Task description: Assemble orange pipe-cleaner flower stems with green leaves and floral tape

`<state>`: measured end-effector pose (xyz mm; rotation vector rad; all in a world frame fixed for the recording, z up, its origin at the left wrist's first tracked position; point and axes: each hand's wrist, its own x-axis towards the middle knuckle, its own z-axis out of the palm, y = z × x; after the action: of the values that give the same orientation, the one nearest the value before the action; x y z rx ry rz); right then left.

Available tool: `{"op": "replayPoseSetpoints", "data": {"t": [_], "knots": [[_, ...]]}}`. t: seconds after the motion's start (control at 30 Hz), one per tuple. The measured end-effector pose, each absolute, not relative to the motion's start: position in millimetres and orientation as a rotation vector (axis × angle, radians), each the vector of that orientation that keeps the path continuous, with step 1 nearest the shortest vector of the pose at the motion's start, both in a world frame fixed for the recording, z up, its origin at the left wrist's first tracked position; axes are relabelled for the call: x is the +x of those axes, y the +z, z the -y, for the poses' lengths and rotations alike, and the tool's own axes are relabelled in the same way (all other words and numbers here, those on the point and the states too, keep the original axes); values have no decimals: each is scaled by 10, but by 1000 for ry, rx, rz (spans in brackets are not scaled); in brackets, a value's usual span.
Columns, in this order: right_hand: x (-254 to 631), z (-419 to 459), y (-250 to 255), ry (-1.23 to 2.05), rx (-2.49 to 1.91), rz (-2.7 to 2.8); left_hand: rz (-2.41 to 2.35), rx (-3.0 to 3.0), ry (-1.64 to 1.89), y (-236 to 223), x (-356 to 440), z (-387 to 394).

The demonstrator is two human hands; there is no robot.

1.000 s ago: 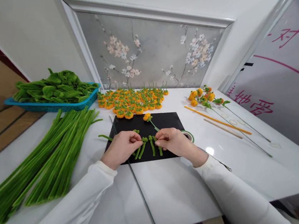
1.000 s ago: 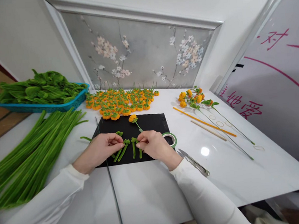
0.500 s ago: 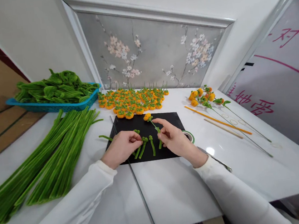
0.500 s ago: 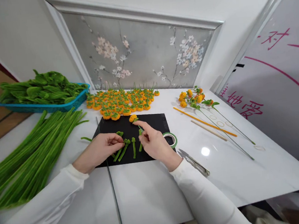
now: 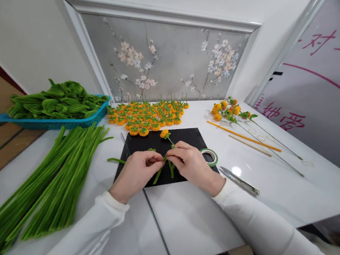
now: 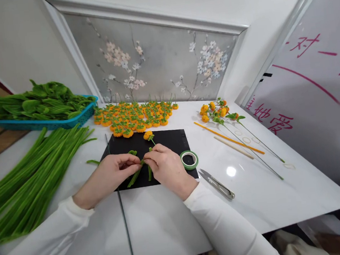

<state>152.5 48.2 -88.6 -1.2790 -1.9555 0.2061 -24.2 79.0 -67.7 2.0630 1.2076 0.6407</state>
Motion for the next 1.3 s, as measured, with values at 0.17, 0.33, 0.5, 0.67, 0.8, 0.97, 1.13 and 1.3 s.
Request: {"op": "replayPoseSetpoints", "data": {"t": [0.17,0.33,0.5,0.67,0.8,0.97,1.13,1.3], "knots": [[1514,-478,-876,181,-1244,1943,-1212,2090,646,-648,-238,-789],[1500,-475,-820,88,-1206,1962,-1176,2149,659,-591,-251,-813],[1513,-482,-764,-68,-1225,1992,-1186,2335,796,-524,-229,-789],[1515,-515,-782,-160,-1246,2021,-1252,2461,787,-496,-194,-743],[1504,-524,-809,-95,-1240,1999,-1253,2348,737,-532,-187,-745],[1502,-503,-802,82,-1153,1926,-1086,1889,694,-570,-194,-744],[1531,-487,-807,255,-1138,1806,-1004,1510,722,-539,-193,-710],[1535,-465,-802,283,-1173,1826,-1001,1448,762,-526,-180,-700]]}}
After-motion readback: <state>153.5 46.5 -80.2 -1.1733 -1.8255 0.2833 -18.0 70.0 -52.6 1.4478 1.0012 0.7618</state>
